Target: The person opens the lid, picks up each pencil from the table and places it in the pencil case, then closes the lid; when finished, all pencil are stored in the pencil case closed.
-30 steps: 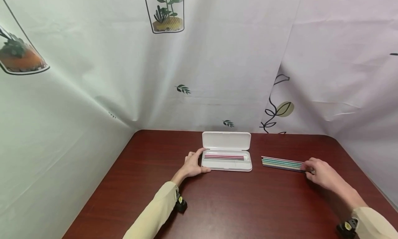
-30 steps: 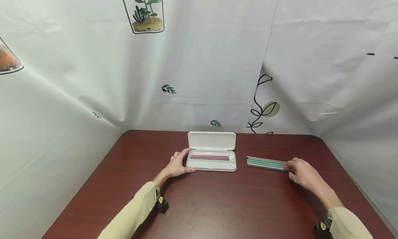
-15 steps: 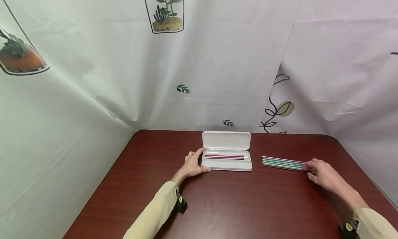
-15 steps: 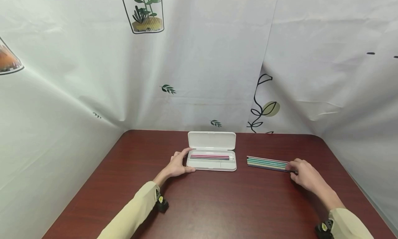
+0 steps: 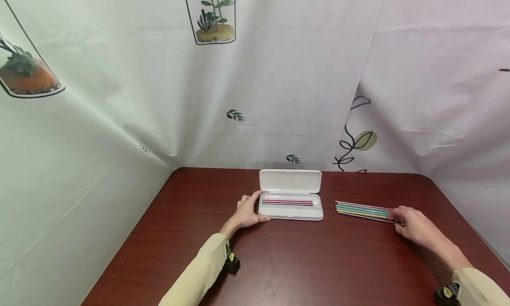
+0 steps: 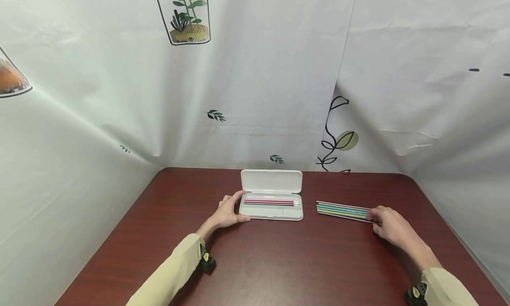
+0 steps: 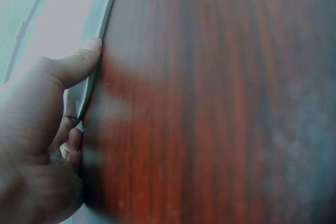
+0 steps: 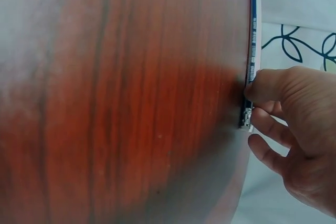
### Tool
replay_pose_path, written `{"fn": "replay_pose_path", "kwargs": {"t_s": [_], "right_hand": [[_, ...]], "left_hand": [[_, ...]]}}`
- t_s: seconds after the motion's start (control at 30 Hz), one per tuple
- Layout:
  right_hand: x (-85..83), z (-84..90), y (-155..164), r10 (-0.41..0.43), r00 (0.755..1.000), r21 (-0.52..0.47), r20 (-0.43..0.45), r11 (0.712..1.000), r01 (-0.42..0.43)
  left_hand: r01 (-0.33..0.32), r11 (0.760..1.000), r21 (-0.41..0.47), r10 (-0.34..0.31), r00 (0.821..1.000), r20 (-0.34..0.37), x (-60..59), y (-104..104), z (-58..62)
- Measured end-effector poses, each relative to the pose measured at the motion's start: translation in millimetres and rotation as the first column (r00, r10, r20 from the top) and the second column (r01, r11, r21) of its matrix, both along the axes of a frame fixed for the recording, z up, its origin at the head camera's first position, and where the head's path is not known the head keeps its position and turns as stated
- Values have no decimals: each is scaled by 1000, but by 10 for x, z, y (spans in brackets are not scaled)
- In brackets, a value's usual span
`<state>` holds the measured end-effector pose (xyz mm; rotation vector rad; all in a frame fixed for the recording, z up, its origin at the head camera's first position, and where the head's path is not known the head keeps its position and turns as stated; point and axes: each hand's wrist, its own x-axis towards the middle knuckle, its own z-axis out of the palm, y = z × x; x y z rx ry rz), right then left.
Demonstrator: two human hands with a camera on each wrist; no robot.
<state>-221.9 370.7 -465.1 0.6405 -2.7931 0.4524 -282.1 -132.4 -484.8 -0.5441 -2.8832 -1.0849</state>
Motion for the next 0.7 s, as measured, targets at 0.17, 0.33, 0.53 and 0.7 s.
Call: {"fn": "replay_pose_path", "kwargs": {"t_s": [0.17, 0.33, 0.53, 0.7], "right_hand": [[-3, 29, -2, -2, 998, 10, 67, 1000, 2], [6, 50, -26, -2, 996, 15, 93, 1000, 1], [14, 50, -28, -3, 994, 30, 113, 1000, 0], [21, 59, -32, -2, 994, 28, 107, 1000, -1]], "left_hand": [[-1, 1000, 18, 1, 1000, 1, 3, 3, 13], [4, 1000, 18, -4, 1000, -8, -7, -3, 9], [10, 1000, 14, -10, 1000, -9, -3, -12, -8], [8, 1000, 14, -8, 1000, -4, 2, -11, 1]]}}
